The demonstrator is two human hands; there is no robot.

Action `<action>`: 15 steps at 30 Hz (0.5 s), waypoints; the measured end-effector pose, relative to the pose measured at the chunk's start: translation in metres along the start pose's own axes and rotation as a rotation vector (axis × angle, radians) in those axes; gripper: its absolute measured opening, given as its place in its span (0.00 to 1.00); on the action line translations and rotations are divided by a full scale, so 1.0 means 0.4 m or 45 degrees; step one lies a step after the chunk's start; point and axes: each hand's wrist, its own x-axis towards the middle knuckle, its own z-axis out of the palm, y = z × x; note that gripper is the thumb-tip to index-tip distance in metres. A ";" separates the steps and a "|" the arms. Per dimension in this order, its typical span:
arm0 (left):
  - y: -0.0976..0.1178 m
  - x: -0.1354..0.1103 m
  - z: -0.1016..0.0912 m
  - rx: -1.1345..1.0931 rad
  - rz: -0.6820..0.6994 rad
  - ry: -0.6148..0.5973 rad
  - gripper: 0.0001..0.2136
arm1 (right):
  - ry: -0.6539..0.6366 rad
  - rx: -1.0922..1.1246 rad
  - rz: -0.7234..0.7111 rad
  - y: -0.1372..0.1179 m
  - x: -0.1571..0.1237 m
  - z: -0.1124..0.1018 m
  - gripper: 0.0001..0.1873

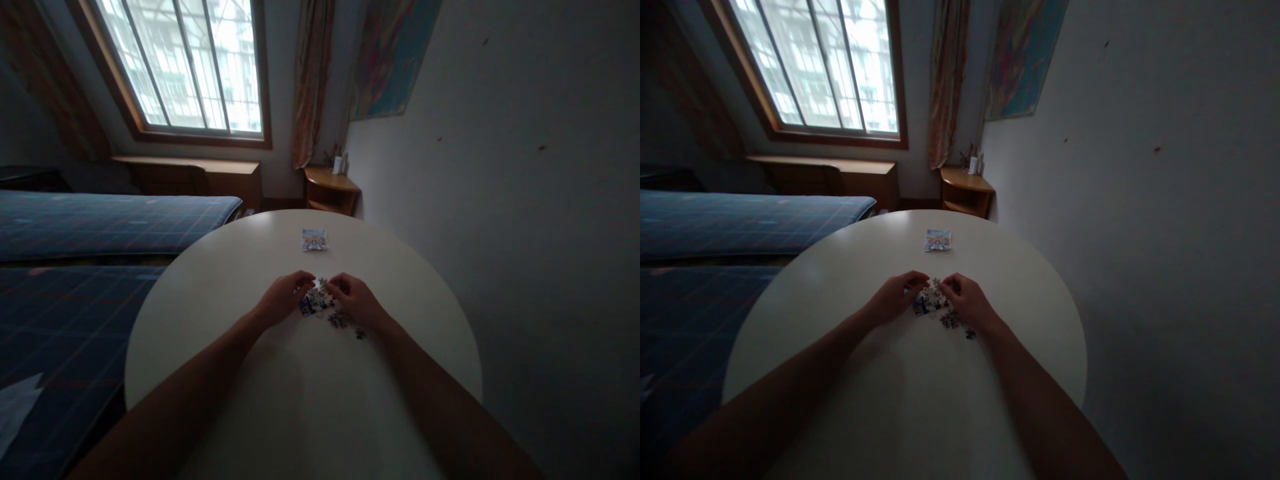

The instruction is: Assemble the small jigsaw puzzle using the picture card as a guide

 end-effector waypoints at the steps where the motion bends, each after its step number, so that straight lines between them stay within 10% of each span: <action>1: 0.000 0.001 -0.002 0.020 0.004 0.014 0.10 | -0.007 0.000 0.000 -0.001 -0.002 0.001 0.14; 9: 0.110 -0.047 -0.122 0.132 0.058 0.224 0.13 | -0.048 -0.070 -0.032 -0.012 -0.013 -0.012 0.12; 15: 0.117 -0.418 -0.307 0.618 -0.092 0.578 0.12 | -0.076 -0.127 -0.090 -0.032 -0.019 -0.029 0.08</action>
